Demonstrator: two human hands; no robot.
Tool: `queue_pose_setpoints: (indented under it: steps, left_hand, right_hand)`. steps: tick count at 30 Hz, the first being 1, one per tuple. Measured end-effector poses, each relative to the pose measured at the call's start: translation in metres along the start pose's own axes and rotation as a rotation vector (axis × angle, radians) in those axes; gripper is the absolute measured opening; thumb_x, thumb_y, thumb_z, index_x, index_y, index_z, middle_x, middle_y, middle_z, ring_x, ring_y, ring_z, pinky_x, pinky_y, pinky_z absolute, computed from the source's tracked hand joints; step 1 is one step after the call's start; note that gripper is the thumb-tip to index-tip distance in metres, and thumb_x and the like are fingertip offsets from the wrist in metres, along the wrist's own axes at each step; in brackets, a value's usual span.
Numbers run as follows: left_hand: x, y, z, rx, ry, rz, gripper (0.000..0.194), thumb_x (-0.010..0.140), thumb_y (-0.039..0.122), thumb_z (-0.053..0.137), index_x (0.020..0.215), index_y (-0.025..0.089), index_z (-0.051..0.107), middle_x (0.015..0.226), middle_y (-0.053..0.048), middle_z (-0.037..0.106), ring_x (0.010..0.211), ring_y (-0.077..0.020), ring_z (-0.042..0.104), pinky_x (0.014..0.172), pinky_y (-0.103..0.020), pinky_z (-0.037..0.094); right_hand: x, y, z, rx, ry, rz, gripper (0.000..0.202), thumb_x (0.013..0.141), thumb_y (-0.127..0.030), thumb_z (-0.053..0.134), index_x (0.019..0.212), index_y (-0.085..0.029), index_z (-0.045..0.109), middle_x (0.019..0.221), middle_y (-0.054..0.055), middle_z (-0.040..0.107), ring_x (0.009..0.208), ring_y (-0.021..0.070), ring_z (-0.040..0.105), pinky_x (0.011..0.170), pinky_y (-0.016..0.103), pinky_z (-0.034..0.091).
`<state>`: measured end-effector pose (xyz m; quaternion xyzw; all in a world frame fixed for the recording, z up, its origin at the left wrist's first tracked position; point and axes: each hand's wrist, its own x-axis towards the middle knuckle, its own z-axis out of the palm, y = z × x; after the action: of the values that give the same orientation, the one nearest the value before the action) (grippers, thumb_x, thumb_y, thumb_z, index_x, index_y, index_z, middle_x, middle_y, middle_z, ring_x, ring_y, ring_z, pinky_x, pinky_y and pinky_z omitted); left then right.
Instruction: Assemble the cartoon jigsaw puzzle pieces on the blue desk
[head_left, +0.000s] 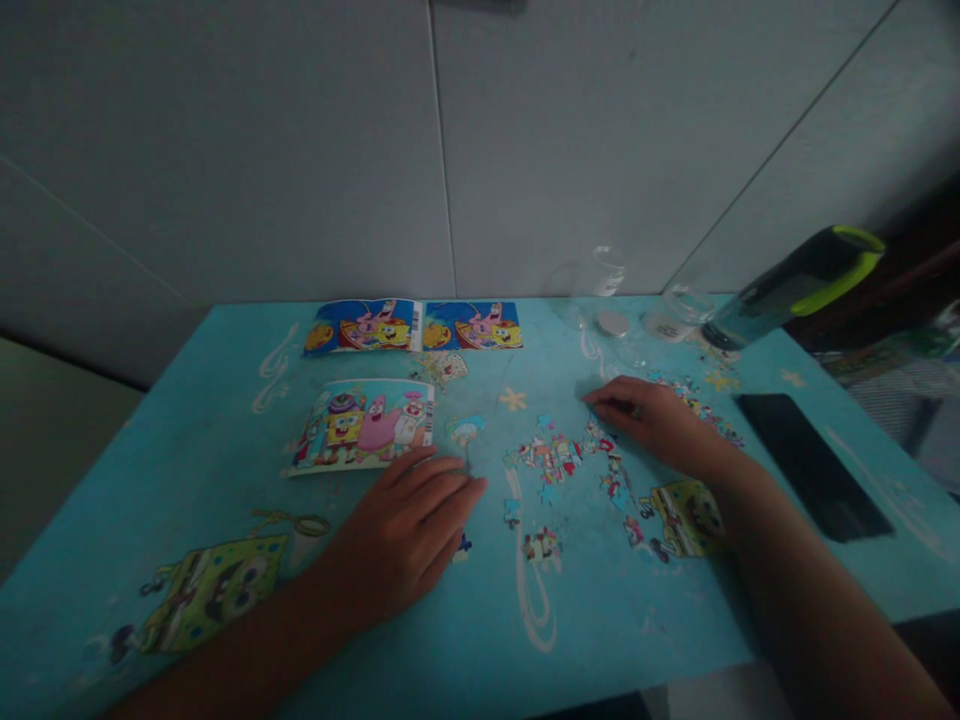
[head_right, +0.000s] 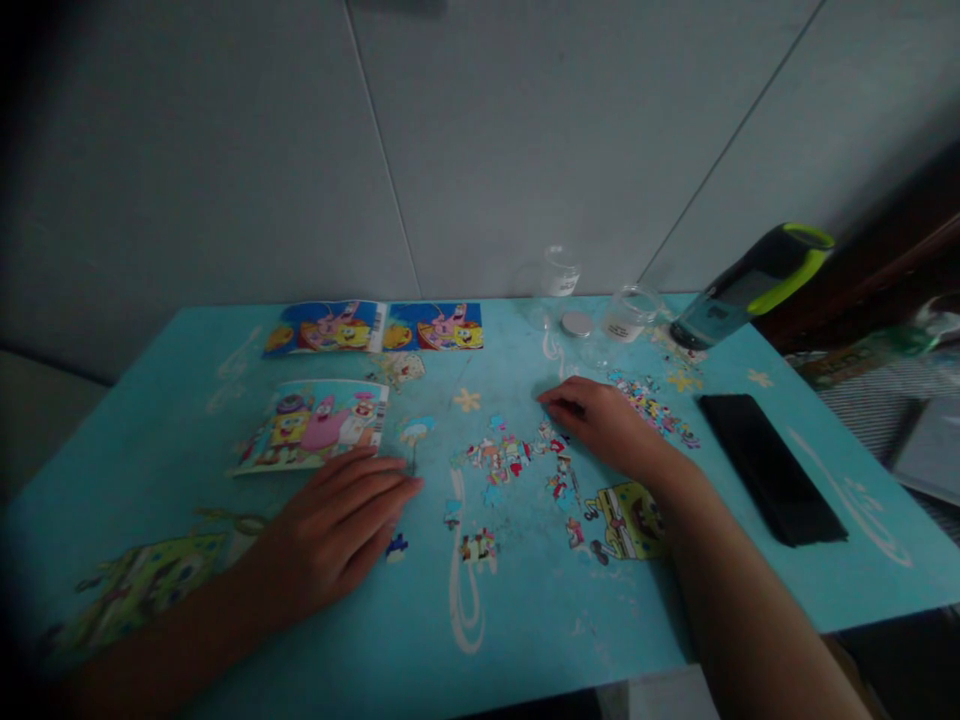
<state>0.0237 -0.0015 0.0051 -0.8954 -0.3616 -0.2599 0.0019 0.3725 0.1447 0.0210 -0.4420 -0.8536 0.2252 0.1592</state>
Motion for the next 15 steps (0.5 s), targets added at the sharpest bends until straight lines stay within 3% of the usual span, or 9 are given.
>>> queue_pose_setpoints:
  steps: [15]
  left_hand:
    - [0.0090, 0.0061, -0.0053, 0.008, -0.002, -0.015, 0.031, 0.095, 0.012, 0.053, 0.124, 0.011, 0.063, 0.111, -0.011, 0.071, 0.111, -0.0244, 0.063, 0.105, -0.050, 0.051]
  right_hand:
    - [0.0010, 0.0043, 0.0001, -0.014, -0.004, 0.017, 0.025, 0.097, -0.038, 0.056, 0.111, -0.029, 0.075, 0.107, 0.006, 0.075, 0.088, 0.0228, 0.070, 0.080, 0.041, 0.057]
